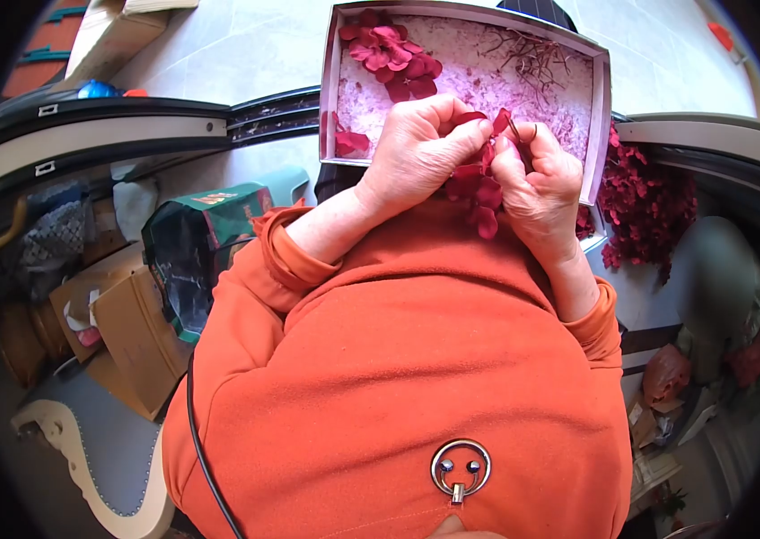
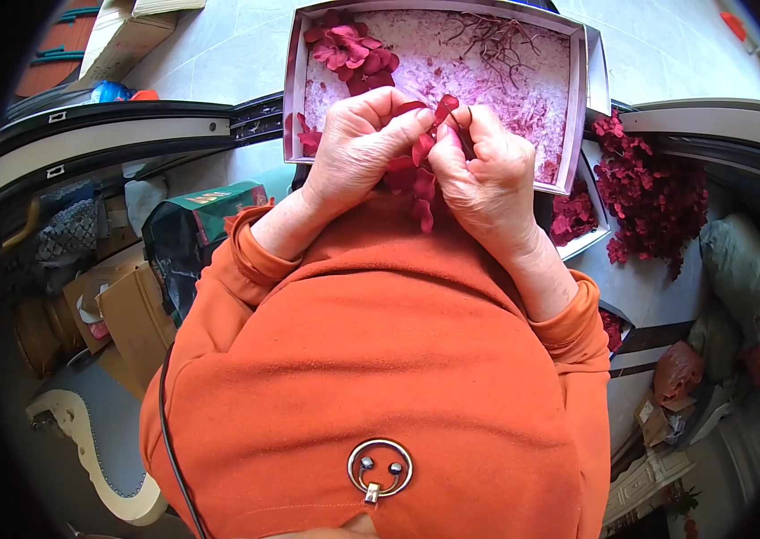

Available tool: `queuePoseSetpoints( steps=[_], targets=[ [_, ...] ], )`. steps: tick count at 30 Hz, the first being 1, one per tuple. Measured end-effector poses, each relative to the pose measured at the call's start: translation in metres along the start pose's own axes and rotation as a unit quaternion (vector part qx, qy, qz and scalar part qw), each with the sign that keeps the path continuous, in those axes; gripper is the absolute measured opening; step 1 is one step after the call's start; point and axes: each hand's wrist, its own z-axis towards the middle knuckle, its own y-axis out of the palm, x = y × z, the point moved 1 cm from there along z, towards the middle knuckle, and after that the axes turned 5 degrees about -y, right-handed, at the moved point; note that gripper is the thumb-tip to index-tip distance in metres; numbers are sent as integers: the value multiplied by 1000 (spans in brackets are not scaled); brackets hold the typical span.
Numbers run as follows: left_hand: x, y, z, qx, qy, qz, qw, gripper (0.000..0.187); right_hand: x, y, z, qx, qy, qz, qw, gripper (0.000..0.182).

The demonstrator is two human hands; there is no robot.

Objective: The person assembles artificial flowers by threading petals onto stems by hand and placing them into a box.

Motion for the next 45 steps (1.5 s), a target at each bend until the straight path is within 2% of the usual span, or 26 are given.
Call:
queuePoseSetpoints(
  steps=[8,17,19,20,23,25,26,29,39,45],
  targets=[
    [-1,4,-3,10,21,-37,999,13,1,3,-2,7,-42,-44,998,8],
    [0,5,-3,15,27,-12,999,13,0,4,-1,-3,-88,-73,993,8],
    [0,5,0,13,32,-52,998,13,-1,2,0,5,19,54,998,8],
    [0,5,2,10,36,-92,995,13,-1,1,2,13,43,119,992,9],
    [6,7,-1,9,23,-91,996,13,2,-5,3,14,60,167,984,8],
    [6,6,-3,5,8,-101,995,13,3,-6,0,-3,-3,98,995,8],
    [5,5,-3,2,5,-98,995,13,2,-5,0,-2,-3,99,995,8],
    [-1,6,-1,2,15,-87,996,13,4,-3,-1,22,-53,-33,998,12],
    [-5,10,-1,29,49,-54,997,12,5,4,1,50,-100,-75,991,11],
    [-8,9,2,32,44,-28,998,12,6,2,2,21,-112,-91,989,7]
  ],
)
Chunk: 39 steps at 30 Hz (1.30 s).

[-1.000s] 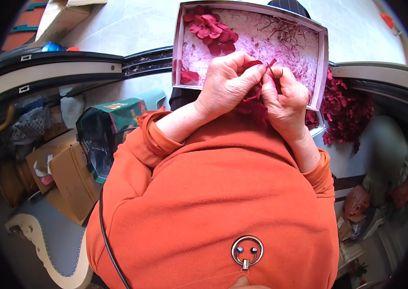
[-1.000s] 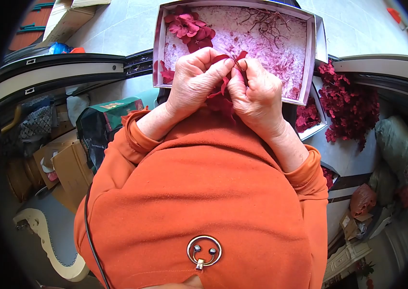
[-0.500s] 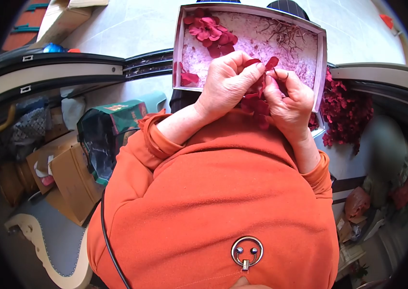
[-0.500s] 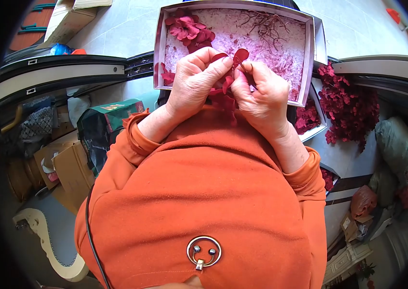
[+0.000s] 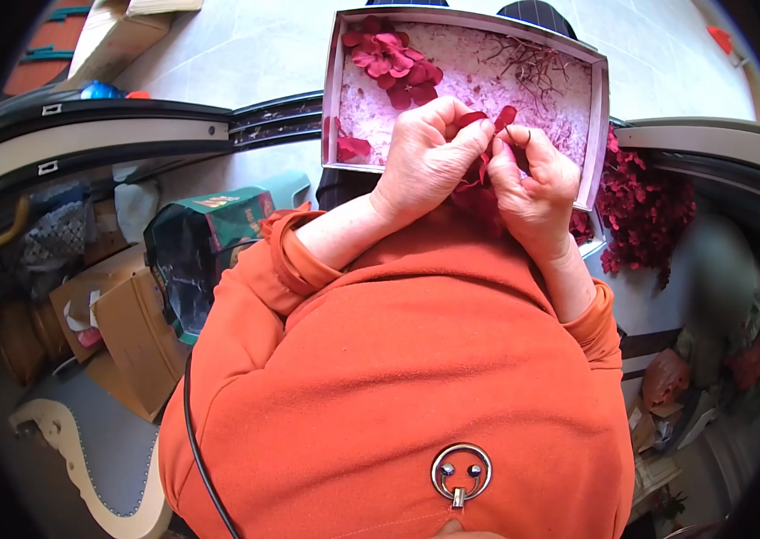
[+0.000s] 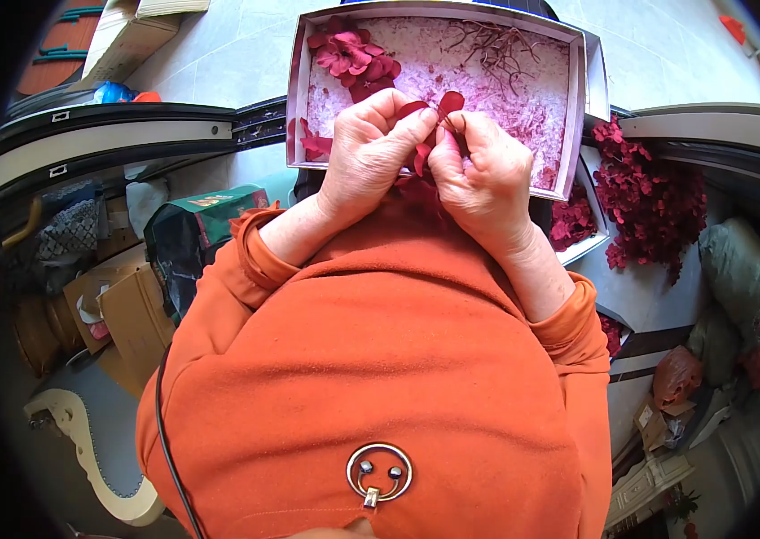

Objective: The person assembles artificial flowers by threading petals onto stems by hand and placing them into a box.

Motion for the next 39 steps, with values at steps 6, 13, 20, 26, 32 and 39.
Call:
queuePoseSetpoints(
  steps=[6,13,20,26,32,39],
  targets=[
    [10,-1,0,-5,-31,-55,998,13,3,-9,6,28,214,325,921,12],
    [8,1,2,-43,-44,4,998,13,9,-15,6,57,307,481,820,15],
    [11,-5,4,-86,-84,-34,992,14,10,-26,8,48,306,498,810,15],
    [42,-67,7,8,35,263,964,18,9,-55,1,-66,220,314,921,9],
    [36,-76,-2,-13,164,491,855,12,-1,-47,-6,-251,84,187,946,1],
    [30,-61,3,-56,214,542,811,12,-7,-45,-2,-239,96,166,952,2]
  ],
)
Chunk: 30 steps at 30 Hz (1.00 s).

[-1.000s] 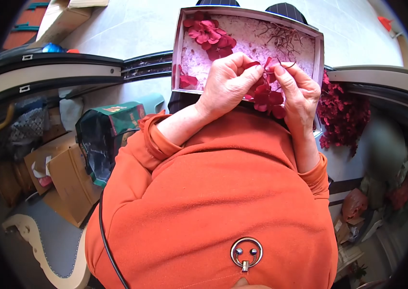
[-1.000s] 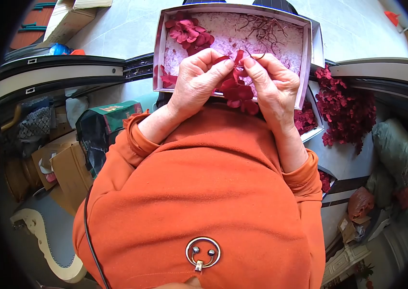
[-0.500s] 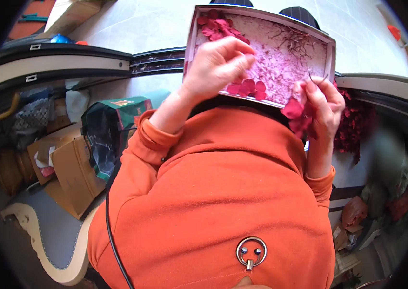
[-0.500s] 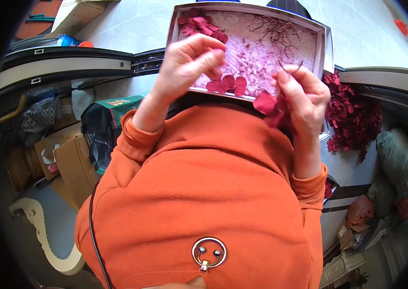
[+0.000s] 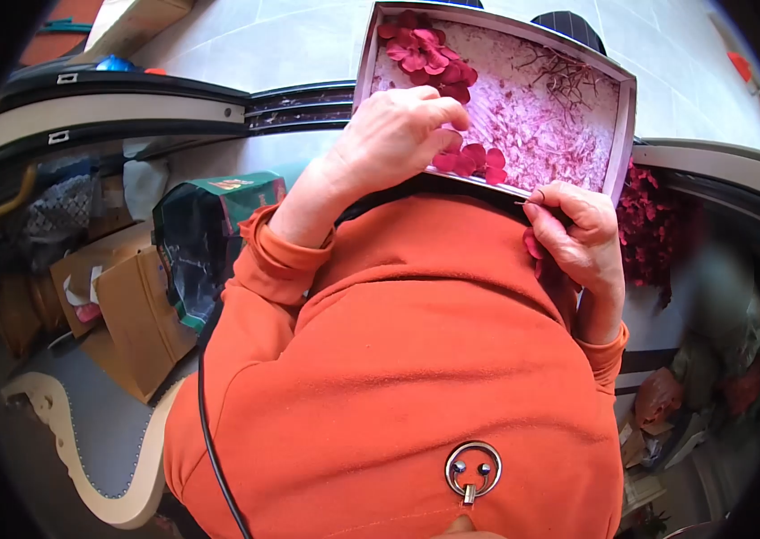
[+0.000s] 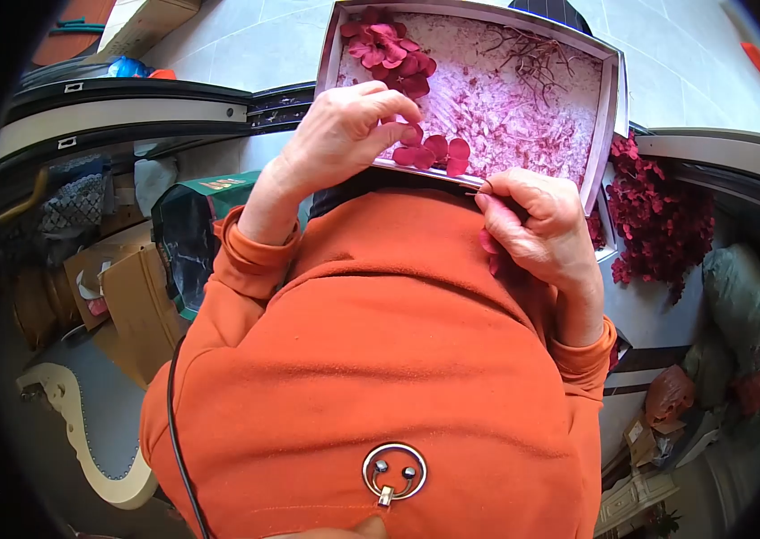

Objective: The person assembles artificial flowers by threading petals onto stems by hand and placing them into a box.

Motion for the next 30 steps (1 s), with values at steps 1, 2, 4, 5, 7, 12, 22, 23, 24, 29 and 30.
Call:
queuePoseSetpoints(
  steps=[1,2,4,5,7,12,22,23,24,29,30],
  targets=[
    [1,-1,0,-22,-5,-8,1000,13,1,0,-1,0,3,0,1000,2],
    [5,0,1,-22,-6,-10,1000,13,4,1,-2,2,23,19,1000,2],
    [18,6,4,-58,9,9,998,15,7,2,-3,4,43,38,998,3],
    [23,13,5,-42,26,23,998,18,7,2,-2,4,37,33,999,3],
    [32,25,14,-92,10,63,994,19,8,2,-2,5,33,26,999,3],
    [20,36,28,-185,-23,105,977,16,5,0,-3,29,36,42,998,3],
    [23,21,16,-101,9,44,994,27,9,3,-1,74,91,65,991,6],
    [20,26,17,-130,-14,77,988,26,10,3,-1,74,90,65,991,6],
    [15,29,19,-130,-13,77,988,26,11,3,-1,75,60,46,994,6],
    [5,25,24,-90,-16,-39,995,13,7,-1,1,87,-2,-11,996,4],
    [7,24,24,-90,-15,-39,995,13,4,1,1,120,61,90,987,4]
  ],
)
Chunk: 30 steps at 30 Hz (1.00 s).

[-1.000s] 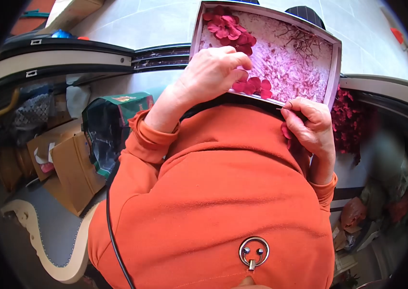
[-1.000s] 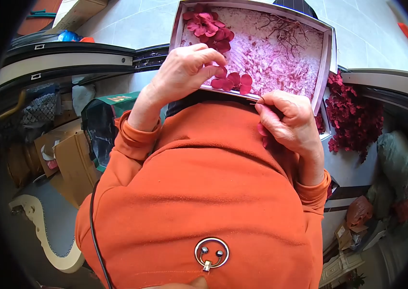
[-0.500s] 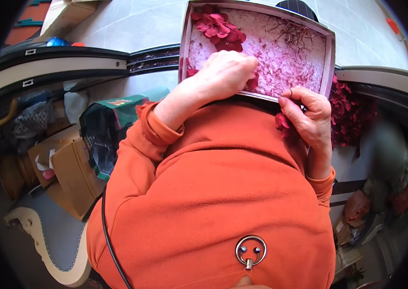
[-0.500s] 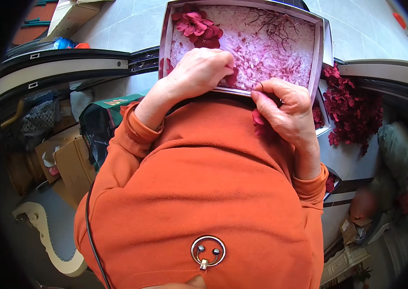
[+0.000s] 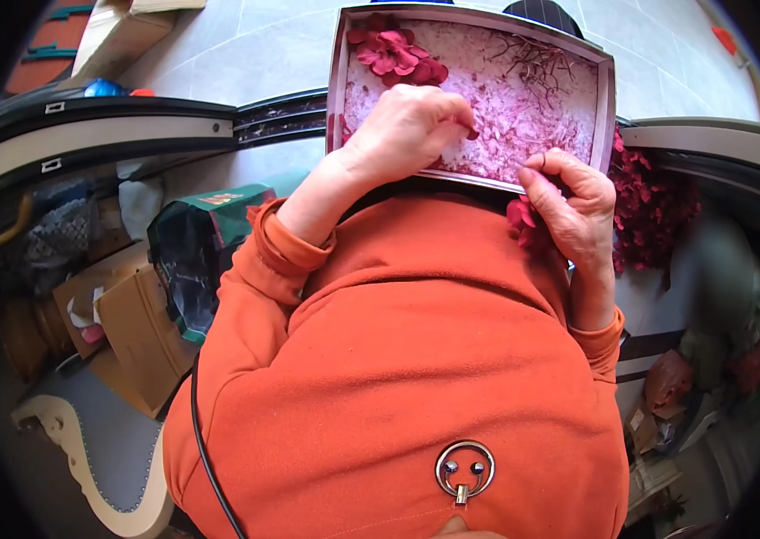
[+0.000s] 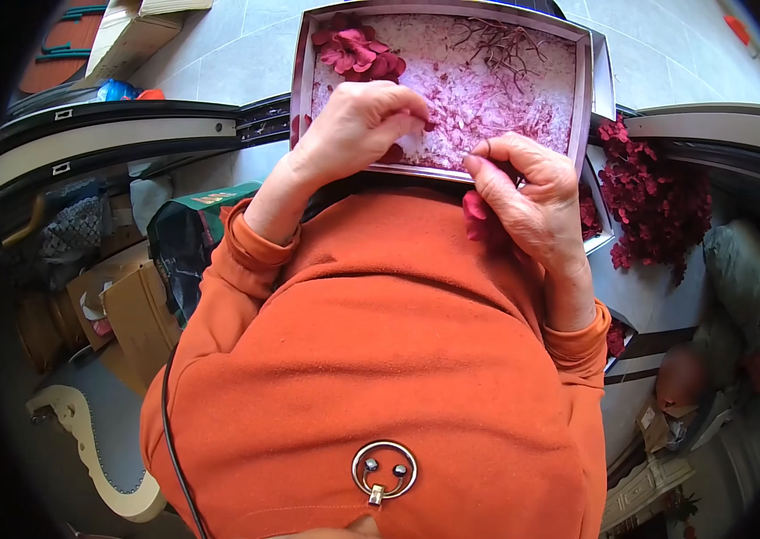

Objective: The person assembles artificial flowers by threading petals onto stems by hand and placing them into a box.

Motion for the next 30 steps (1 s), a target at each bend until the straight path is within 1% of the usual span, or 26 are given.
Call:
queuePoseSetpoints(
  steps=[1,2,3,4,6,8,9,10,11,12,13,14,15,17,19,20,22,23,24,25,26,27,28,29,30],
  targets=[
    [1,-1,-1,6,-41,-120,992,12,-1,2,-1,33,72,95,992,4],
    [3,-2,-1,12,-80,-238,968,13,-1,4,1,34,71,95,992,4],
    [7,-5,-2,-28,-108,-317,942,15,1,5,4,52,37,69,996,4],
    [10,-5,-3,-29,-108,-316,942,15,1,6,6,71,3,44,997,4],
    [13,-3,-4,-63,-92,-453,885,15,1,10,9,73,1,49,996,4],
    [14,-1,-6,-78,-81,-472,874,17,2,15,11,68,-31,42,996,4],
    [16,0,-7,-77,-80,-513,851,18,0,17,11,65,-54,22,996,4],
    [20,0,-8,-74,-79,-553,826,19,3,16,12,66,-53,21,996,4],
    [23,-1,-8,-90,-124,-557,816,25,7,15,12,66,-103,-19,992,5],
    [27,-5,-9,-89,-124,-558,816,25,8,15,13,65,-154,-57,984,7],
    [30,-8,-10,-105,-161,-576,794,26,3,17,12,79,-130,-42,988,8],
    [31,-10,-11,-122,-198,-593,771,28,4,18,12,78,-130,-41,988,8],
    [29,-6,-10,-117,-170,-591,780,28,6,18,11,78,-129,-41,988,8],
    [28,-2,-11,-112,-170,-588,783,28,12,17,11,77,-128,-41,988,8],
    [29,-1,-12,-106,-170,-585,786,28,18,16,12,69,-183,-118,974,7],
    [30,0,-12,-103,-173,-595,778,28,19,16,13,69,-182,-118,974,7],
    [30,1,-12,-100,-176,-606,770,29,17,16,14,77,-223,-136,962,8],
    [29,2,-12,-86,-187,-613,763,30,15,15,13,77,-223,-136,962,8],
    [27,3,-12,-71,-198,-621,755,30,11,15,12,71,-189,-110,973,8],
    [26,4,-12,-71,-198,-621,755,30,7,15,10,66,-156,-84,982,8],
    [25,4,-12,-46,-197,-613,764,30,2,12,9,65,-156,-84,982,8],
    [24,5,-11,-22,-195,-605,772,30,-2,8,7,-1,-130,-51,990,7],
    [23,7,-11,-22,-195,-605,771,30,-3,5,6,-68,-103,-18,992,7],
    [22,8,-12,-3,-184,-582,792,31,1,4,8,-58,-164,-36,984,6],
    [22,9,-12,15,-173,-558,811,31,0,6,8,-58,-163,-35,984,6]
  ],
)
